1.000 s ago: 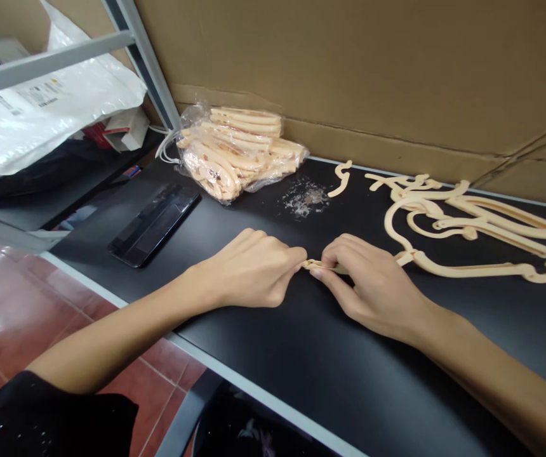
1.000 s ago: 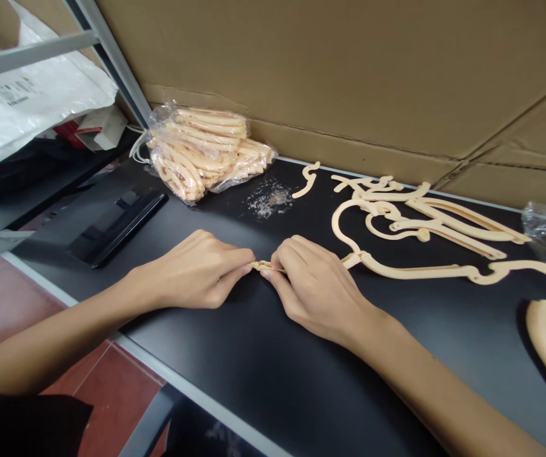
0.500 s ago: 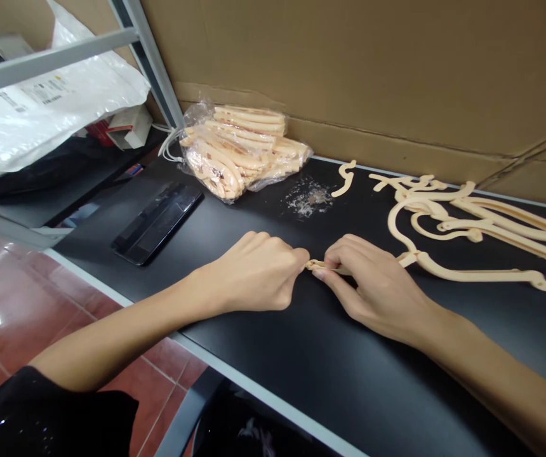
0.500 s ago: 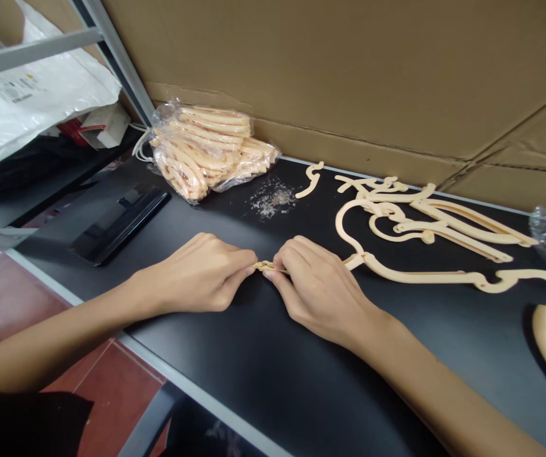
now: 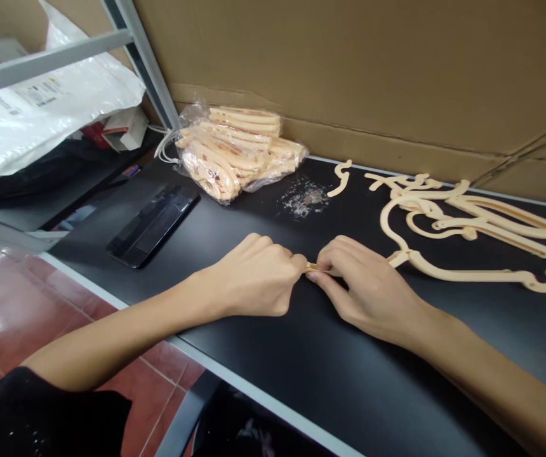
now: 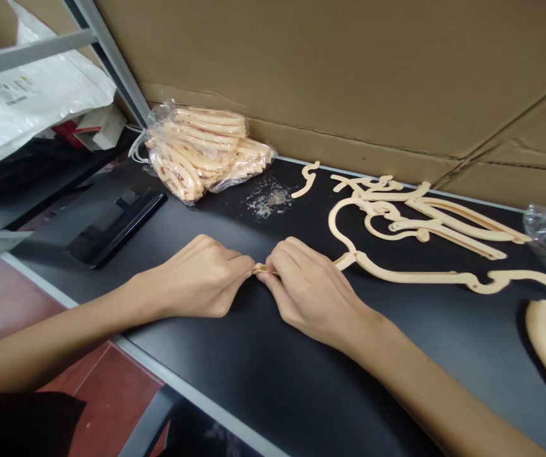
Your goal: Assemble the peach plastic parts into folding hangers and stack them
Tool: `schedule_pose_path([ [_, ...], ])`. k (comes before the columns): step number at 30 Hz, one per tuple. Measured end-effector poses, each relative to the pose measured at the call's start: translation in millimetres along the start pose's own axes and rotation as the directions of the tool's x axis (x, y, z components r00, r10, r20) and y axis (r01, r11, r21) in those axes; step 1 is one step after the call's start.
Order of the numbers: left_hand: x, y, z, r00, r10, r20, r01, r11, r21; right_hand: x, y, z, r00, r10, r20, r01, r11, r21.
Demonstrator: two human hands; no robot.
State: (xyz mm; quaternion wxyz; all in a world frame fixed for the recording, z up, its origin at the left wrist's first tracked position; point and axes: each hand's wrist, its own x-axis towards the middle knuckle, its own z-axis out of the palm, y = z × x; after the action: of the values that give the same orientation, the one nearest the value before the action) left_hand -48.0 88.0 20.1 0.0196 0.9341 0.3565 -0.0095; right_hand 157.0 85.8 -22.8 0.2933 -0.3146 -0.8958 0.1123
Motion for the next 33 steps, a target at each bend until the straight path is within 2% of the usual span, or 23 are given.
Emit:
schedule_pose_path([
  [10, -3.5, -8.3, 2.2, 0.992, 0.098, -0.077, -0.103, 0.992, -0.068, 0.4, -1.7, -0.7, 1.000, -0.018, -0.025, 0.019, 1.000, 0.020],
  [14, -2.4, -7.5, 6.4, 0.987, 0.107, -0.121, -0.114, 0.992, -0.047, -1.1, -1.6, -0.1, 0.999, -0.031, -0.041, 0.033, 0.999, 0.037],
  [19, -1.3, -8.4, 10.5, 0.985, 0.130, -0.117, -0.131, 0.991, -0.001, -2.8, -0.8, 1.6, 0.994, -0.086, -0.060, 0.089, 0.995, 0.044],
  [27, -0.9, -13.6, 8.3, 0.988, 0.108, -0.112, -0.118, 0.989, -0.084, -2.3, -0.9, 0.5, 0.994, -0.084, -0.072, 0.089, 0.994, 0.070],
  [33, -0.4, -20.1, 7.2, 0.979, 0.105, -0.175, -0.118, 0.991, -0.064, -1.1, -0.4, 0.5, 0.991, -0.115, -0.073, 0.120, 0.990, 0.072],
])
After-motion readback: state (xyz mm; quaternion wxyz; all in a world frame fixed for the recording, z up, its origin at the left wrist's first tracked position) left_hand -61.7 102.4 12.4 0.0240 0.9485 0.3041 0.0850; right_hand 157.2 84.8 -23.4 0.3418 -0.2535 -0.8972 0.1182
